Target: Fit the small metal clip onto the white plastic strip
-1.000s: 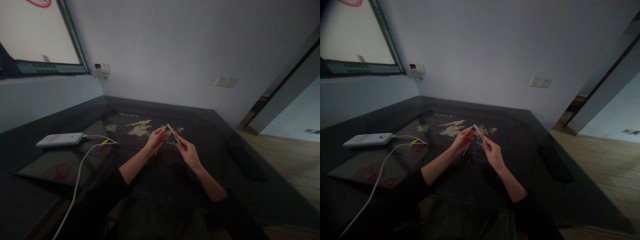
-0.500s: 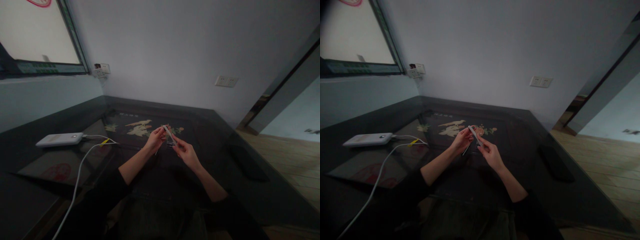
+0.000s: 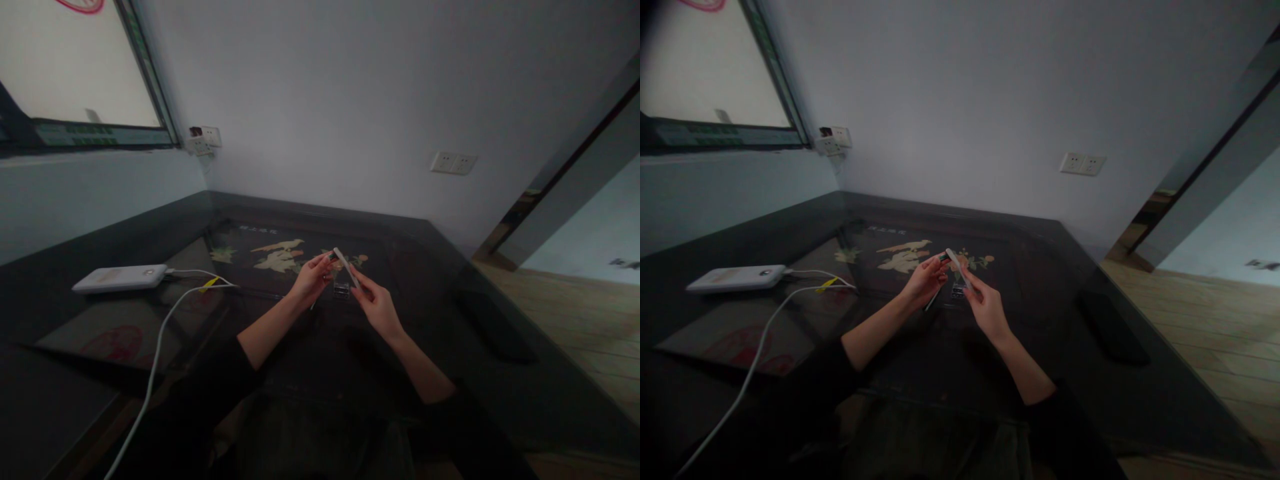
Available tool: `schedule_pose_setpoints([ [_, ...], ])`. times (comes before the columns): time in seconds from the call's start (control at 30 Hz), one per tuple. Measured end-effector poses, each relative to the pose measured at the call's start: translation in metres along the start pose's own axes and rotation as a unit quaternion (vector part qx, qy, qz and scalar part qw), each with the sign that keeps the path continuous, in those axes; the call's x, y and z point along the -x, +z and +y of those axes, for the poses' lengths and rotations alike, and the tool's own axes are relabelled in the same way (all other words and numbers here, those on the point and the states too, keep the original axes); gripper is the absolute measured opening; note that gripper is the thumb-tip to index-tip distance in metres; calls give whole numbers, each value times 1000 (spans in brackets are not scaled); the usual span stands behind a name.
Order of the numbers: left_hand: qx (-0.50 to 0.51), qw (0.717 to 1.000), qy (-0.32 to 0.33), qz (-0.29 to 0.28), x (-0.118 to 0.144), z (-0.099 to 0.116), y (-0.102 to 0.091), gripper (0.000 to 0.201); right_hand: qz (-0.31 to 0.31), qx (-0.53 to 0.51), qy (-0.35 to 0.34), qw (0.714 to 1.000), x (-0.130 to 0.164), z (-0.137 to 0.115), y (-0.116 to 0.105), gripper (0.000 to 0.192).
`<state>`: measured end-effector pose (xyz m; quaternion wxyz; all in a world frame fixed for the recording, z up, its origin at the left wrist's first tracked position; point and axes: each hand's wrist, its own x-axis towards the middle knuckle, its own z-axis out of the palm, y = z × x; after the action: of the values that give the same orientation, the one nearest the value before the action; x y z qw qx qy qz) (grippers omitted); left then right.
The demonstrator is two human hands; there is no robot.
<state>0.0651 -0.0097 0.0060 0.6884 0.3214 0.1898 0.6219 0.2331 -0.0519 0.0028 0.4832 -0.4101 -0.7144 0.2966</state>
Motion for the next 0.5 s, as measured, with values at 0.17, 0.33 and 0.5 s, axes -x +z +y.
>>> schedule_pose_setpoints([
  [0.17, 11, 1000, 6, 5, 0, 1, 2, 36, -24, -17, 31, 999, 4, -7, 2, 48],
  [0.33, 17, 1000, 8, 7, -1, 1, 3, 35, -65, -69, 69, 993, 6, -12, 3, 55],
  [0.5, 4, 1000, 4, 7, 0, 1, 3, 35, -38, -49, 66, 996, 3, -10, 2, 54],
])
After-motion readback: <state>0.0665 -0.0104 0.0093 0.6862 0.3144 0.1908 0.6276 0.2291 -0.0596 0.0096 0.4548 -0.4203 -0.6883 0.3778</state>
